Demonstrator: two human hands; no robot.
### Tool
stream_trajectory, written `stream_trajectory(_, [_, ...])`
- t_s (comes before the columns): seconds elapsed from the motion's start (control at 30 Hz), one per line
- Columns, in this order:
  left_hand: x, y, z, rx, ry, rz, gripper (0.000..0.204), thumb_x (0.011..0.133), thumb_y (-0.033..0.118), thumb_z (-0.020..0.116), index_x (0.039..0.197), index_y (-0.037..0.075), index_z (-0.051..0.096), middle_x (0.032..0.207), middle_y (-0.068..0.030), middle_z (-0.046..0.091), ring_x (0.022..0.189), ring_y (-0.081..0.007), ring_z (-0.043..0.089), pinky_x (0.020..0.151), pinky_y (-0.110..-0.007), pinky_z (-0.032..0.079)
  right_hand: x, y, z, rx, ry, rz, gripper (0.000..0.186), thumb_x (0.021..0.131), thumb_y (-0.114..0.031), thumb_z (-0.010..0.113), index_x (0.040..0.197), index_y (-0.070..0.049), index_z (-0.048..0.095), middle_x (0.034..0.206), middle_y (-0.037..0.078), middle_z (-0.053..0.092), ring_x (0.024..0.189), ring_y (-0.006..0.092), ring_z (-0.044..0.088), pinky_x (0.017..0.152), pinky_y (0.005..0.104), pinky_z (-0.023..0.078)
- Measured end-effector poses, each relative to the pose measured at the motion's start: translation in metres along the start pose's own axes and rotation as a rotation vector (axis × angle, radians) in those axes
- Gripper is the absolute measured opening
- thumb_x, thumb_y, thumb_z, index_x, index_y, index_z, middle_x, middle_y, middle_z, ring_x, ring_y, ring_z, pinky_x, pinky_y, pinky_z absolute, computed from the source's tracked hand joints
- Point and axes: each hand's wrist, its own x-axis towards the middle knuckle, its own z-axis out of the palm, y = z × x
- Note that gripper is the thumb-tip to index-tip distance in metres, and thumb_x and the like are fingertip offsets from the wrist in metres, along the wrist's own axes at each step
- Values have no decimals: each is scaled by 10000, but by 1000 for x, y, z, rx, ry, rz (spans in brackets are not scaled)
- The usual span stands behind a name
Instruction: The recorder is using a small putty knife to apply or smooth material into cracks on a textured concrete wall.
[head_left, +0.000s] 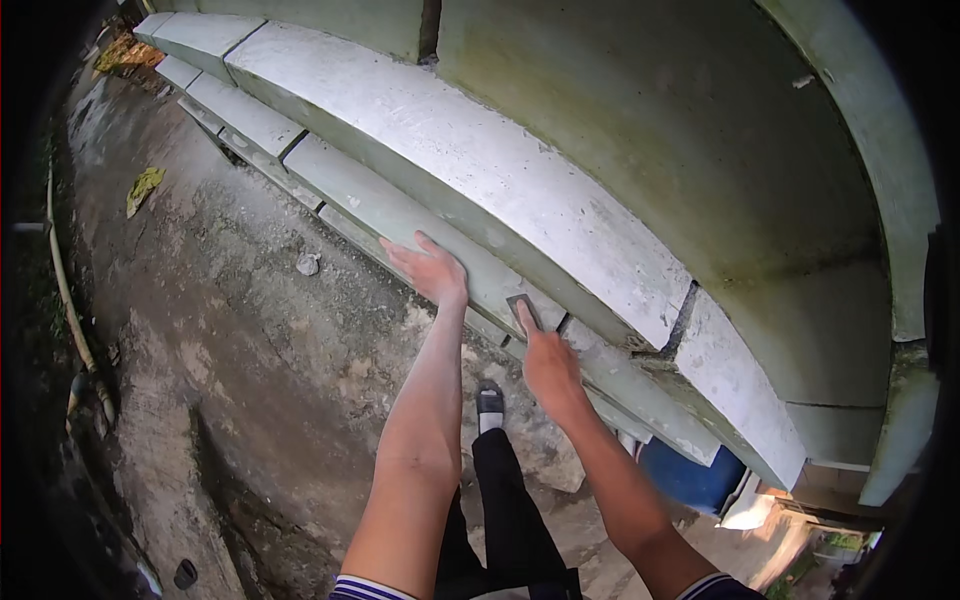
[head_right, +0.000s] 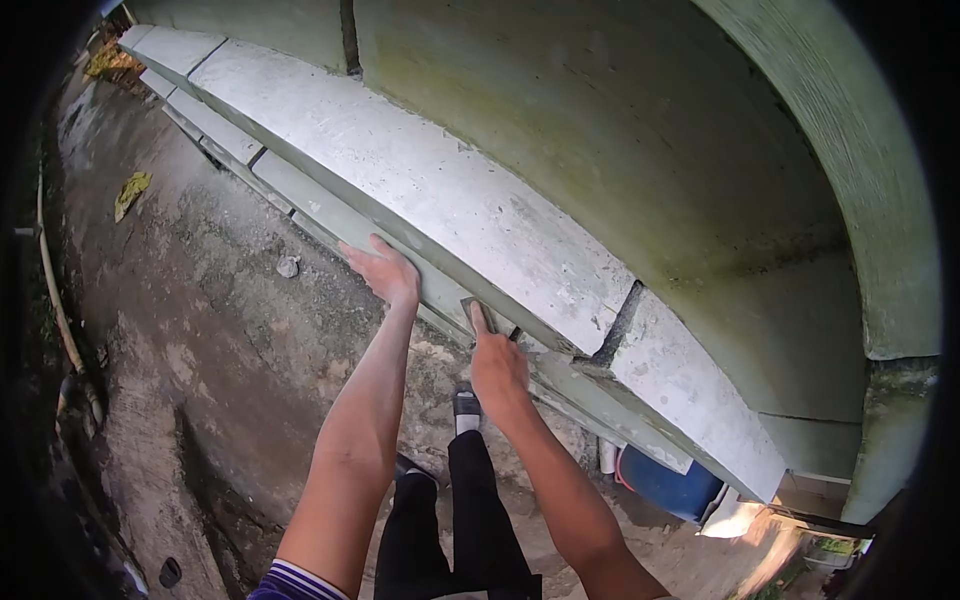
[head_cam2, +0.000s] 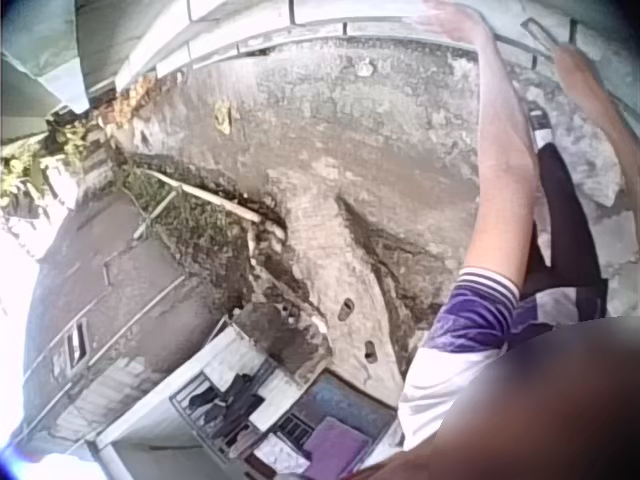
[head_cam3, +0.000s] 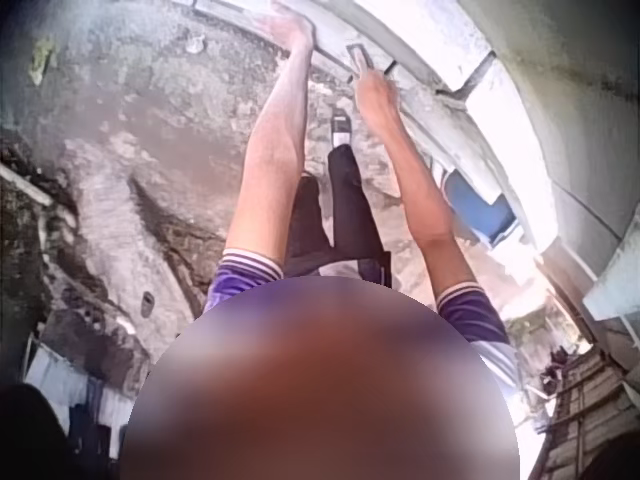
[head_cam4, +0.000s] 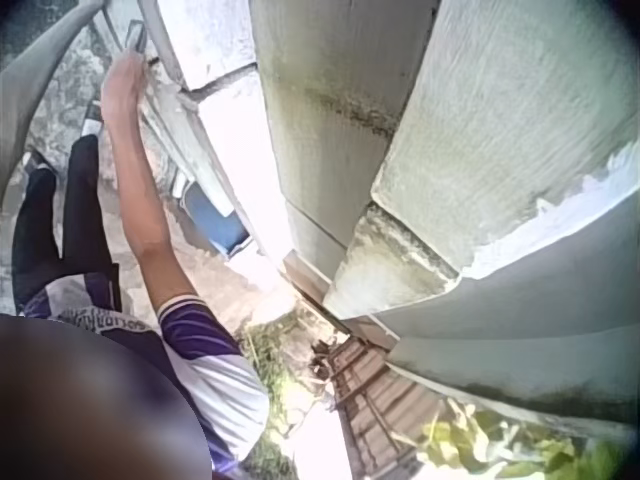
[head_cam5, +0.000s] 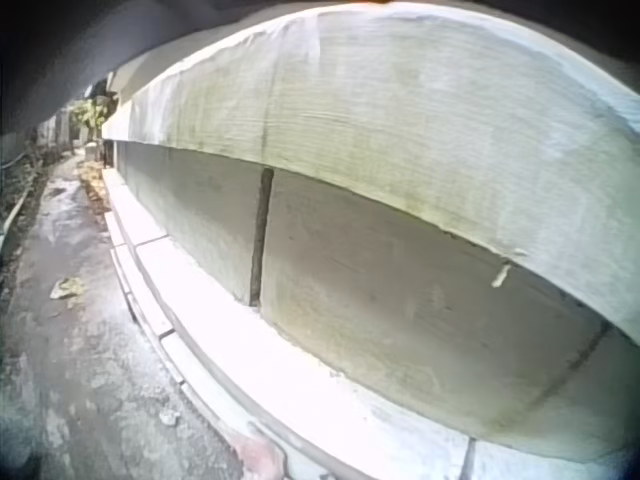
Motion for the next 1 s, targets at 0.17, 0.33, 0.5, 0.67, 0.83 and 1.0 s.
stream_trajectory(0.17, [0,6,-1,-13,6,-12,641,989,377,350,1446,-27,155,1417,-274,299,1287,-399,346,1054,-455,323,-37,4,8,8,-51,87,734,821,33,423,1470,-263,250,924,261,637,901,419,628,826,507,487])
stream_trajectory(0.33, [-5,0,8,-16,15,58,666,986,407,331,1460,-2,106,1440,-279,275,1273,-427,364,1034,-486,338,-27,14,10,79,32,73,616,896,-111,458,1463,-255,267,901,272,630,877,440,618,808,519,477])
stream_trajectory(0.5, [2,1,1,-25,29,50,657,986,402,338,1457,-5,124,1437,-275,278,1272,-416,369,1032,-476,342,-54,15,2,143,5,125,539,942,-290,469,1450,-275,290,872,268,635,862,444,615,792,527,473])
stream_trajectory(0.67, [-2,6,1,-68,24,33,627,987,349,373,1438,-38,173,1405,-277,312,1282,-405,344,1056,-456,318,-62,18,6,129,4,143,512,952,-252,424,1446,-280,295,903,287,631,853,451,613,796,523,475])
stream_trajectory(0.83, [2,4,-1,-70,17,51,634,988,348,369,1435,-53,165,1424,-276,293,1304,-403,316,1077,-451,294,-49,11,15,197,28,191,492,956,-237,395,1442,-257,314,912,286,630,847,458,612,804,523,473])
stream_trajectory(1.0, [-4,6,4,-78,-2,77,638,991,352,354,1437,-58,151,1439,-277,274,1315,-401,302,1091,-454,274,-12,17,7,202,162,147,481,957,-225,382,1435,-209,335,889,281,634,851,455,613,795,516,481])
